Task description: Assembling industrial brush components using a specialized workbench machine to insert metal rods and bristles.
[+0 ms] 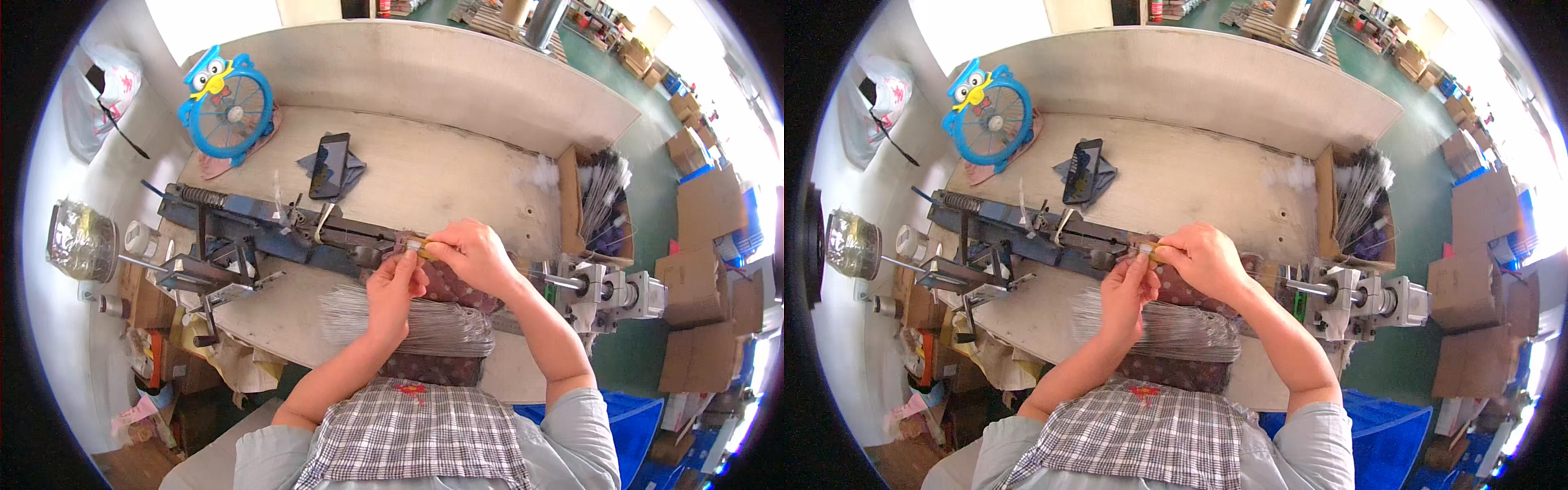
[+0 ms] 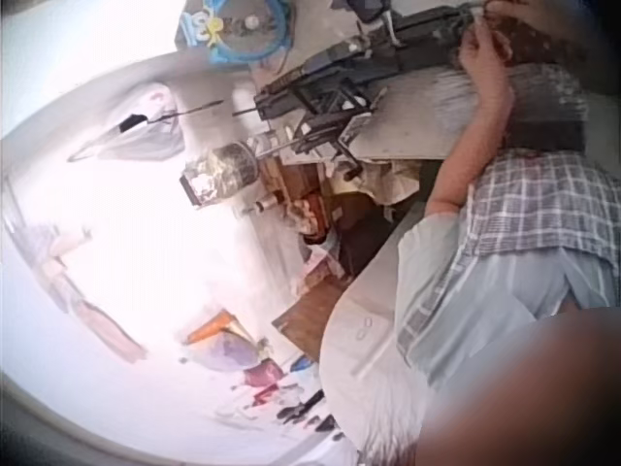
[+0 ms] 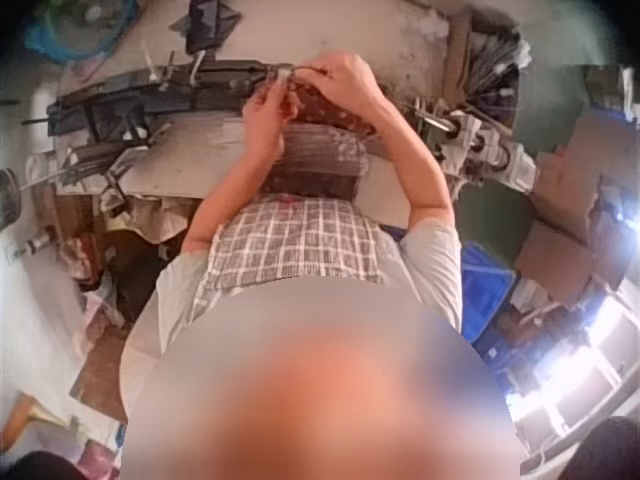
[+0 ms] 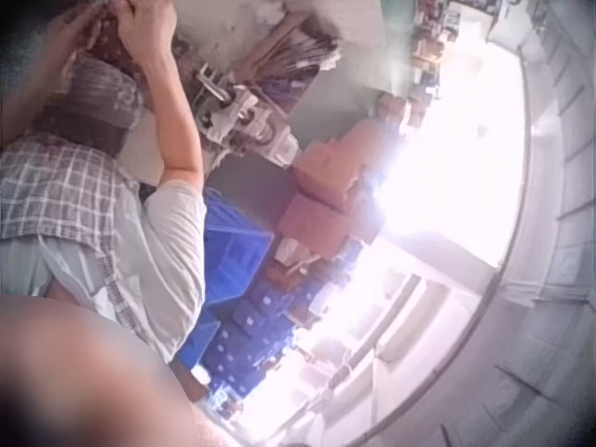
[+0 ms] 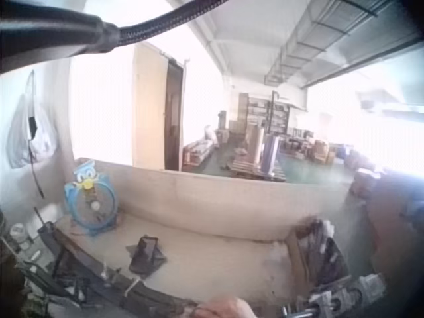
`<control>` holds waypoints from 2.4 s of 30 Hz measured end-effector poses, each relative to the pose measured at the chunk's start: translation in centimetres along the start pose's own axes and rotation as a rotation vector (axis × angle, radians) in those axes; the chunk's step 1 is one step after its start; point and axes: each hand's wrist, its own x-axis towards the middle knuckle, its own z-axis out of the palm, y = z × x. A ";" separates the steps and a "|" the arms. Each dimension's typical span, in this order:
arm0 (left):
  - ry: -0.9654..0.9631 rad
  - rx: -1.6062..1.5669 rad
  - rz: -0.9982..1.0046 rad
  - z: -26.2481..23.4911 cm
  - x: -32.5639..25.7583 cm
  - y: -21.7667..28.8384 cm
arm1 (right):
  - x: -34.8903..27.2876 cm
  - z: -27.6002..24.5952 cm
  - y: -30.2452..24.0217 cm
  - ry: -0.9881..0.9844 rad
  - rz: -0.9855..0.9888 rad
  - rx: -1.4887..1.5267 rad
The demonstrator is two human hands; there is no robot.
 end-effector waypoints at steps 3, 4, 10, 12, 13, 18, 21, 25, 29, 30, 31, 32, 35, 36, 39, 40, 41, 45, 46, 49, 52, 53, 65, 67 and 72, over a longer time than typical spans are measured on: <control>-0.017 0.087 0.012 -1.3 1.1 1.4 | 1.1 1.2 -0.7 0.043 0.118 0.217; -0.006 0.040 -0.033 -0.6 0.5 1.5 | 0.8 1.2 -0.4 0.031 0.150 0.259; 0.069 -0.352 -0.043 1.5 0.3 1.0 | -0.9 1.7 -0.9 0.282 -0.075 -0.080; 0.042 -0.426 0.033 2.0 0.2 1.0 | -1.0 2.2 -2.3 0.328 -0.110 -0.129; 0.039 -0.419 0.029 1.6 0.2 0.7 | -1.0 2.6 -2.9 0.376 -0.141 -0.190; 0.069 -0.416 -0.001 1.7 0.3 0.5 | -1.0 2.8 -2.1 0.421 -0.140 -0.266; 0.080 -0.416 0.029 1.6 0.9 -0.3 | -1.3 2.4 -1.5 0.456 -0.273 -0.249; 0.069 -0.461 0.104 1.3 1.0 -0.4 | -1.3 2.2 -1.6 0.424 -0.302 -0.274; 0.078 -0.456 0.063 1.9 0.6 0.3 | -2.0 1.8 -0.4 0.410 -0.318 -0.254; 0.072 -0.431 0.038 1.8 0.4 0.2 | -2.3 1.8 -0.3 0.416 -0.311 -0.238; 0.083 -0.445 0.045 1.8 0.3 0.1 | -2.5 1.7 -0.2 0.422 -0.303 -0.220; 0.077 -0.429 0.068 1.8 0.3 0.1 | -2.4 1.5 -0.2 0.411 -0.310 -0.216; 0.060 -0.409 0.094 1.5 0.4 -0.1 | -2.2 1.6 -0.8 0.392 -0.310 -0.213; 0.054 -0.407 0.116 1.6 0.5 -0.1 | -2.0 1.7 -0.9 0.392 -0.308 -0.214; 0.062 -0.463 0.071 1.7 0.3 0.3 | -1.8 1.9 -1.0 0.376 -0.304 -0.214; 0.067 -0.465 0.073 1.8 0.5 0.2 | -1.8 1.8 -0.9 0.393 -0.314 -0.224; 0.063 -0.497 0.071 1.8 0.7 0.0 | -1.8 1.8 -0.8 0.410 -0.324 -0.235; 0.077 -0.557 0.050 1.5 0.5 -0.2 | -1.7 2.0 -1.0 0.375 -0.294 -0.220; 0.076 -0.559 0.050 1.6 0.6 -0.2 | -1.6 2.0 -1.0 0.383 -0.301 -0.215; 0.079 -0.604 -0.003 1.5 0.7 -0.1 | -1.2 2.4 -1.4 0.389 -0.302 -0.215; 0.027 -0.582 0.039 1.2 0.6 -0.3 | -1.0 2.8 -1.5 0.389 -0.301 -0.212; 0.018 -0.583 0.040 1.1 0.7 -0.4 | -0.9 2.9 -1.5 0.395 -0.304 -0.206; 0.023 -0.621 0.035 1.2 0.4 -0.6 | -1.4 2.9 -1.8 0.508 -0.227 -0.269; 0.021 -0.604 0.052 1.3 0.5 -0.5 | -1.7 3.0 -1.6 0.531 -0.241 -0.297; 0.037 -0.515 0.109 1.8 0.4 -0.3 | -2.0 2.4 -1.2 0.488 -0.300 -0.295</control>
